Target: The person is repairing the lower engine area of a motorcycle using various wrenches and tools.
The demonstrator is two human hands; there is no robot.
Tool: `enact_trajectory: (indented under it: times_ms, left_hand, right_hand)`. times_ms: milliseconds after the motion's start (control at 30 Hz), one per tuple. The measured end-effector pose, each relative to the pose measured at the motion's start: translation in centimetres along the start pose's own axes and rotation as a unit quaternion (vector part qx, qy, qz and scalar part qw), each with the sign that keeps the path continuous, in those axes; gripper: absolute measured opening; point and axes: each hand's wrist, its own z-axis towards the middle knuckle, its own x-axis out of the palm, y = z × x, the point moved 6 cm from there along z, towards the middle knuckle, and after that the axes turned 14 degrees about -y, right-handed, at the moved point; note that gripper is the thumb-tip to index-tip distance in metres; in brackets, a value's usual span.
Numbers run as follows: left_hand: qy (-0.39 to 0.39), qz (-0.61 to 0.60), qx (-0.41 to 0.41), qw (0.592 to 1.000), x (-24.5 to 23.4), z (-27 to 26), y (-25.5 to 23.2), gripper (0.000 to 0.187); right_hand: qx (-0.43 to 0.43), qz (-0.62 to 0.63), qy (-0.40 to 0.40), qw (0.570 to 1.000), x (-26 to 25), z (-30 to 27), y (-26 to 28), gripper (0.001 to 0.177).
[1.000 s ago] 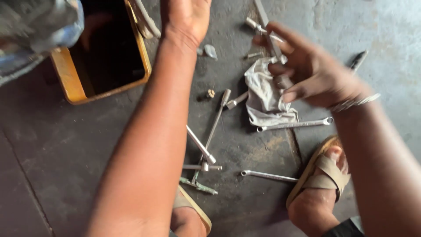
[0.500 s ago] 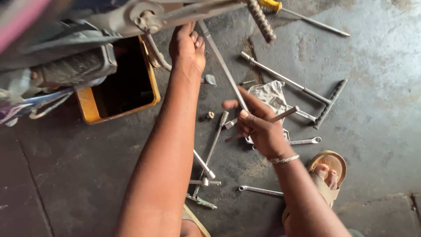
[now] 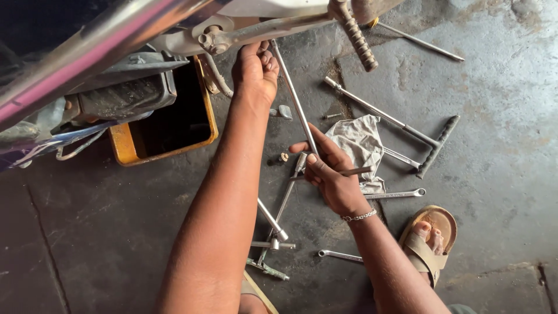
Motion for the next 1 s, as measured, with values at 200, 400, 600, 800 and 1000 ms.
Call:
enact_trajectory:
  times_ms: [200,400,600,800,1000]
  left_hand:
    - [-0.023,-0.011,-0.011,1.0,-0.4,0.4,0.4,0.02]
    - [0.031,0.082,0.068,0.994,-0.6,-0.1,0.4,0.02]
    - [0.149,0.488,0.329,0.794,-0.9,-18.2,1.0,0.057]
    - [0.39,0.488,0.502,0.598,-1.4,-29.1,0.8,0.061]
    - [0.393,0.45,0.48,0.643,-2.5,-28.1,1.0,0.062]
  right_hand:
    - [0.031,0.05,-0.031,0.998,-0.9,1.1,-0.3,0.059]
    - [0.068,-0.006,-0.027,0.997,2.5,-0.4,-1.1,0.039]
    - [-0.086,-0.064,-0.058,0.993,-1.2,0.9,-3.7,0.015]
    - [-0.085,0.039,-0.037,0.995,-3.6,0.8,-10.4,0.019]
    - [-0.092,0.164,0.008,0.982,-3.8,1.7,-11.8,0.032]
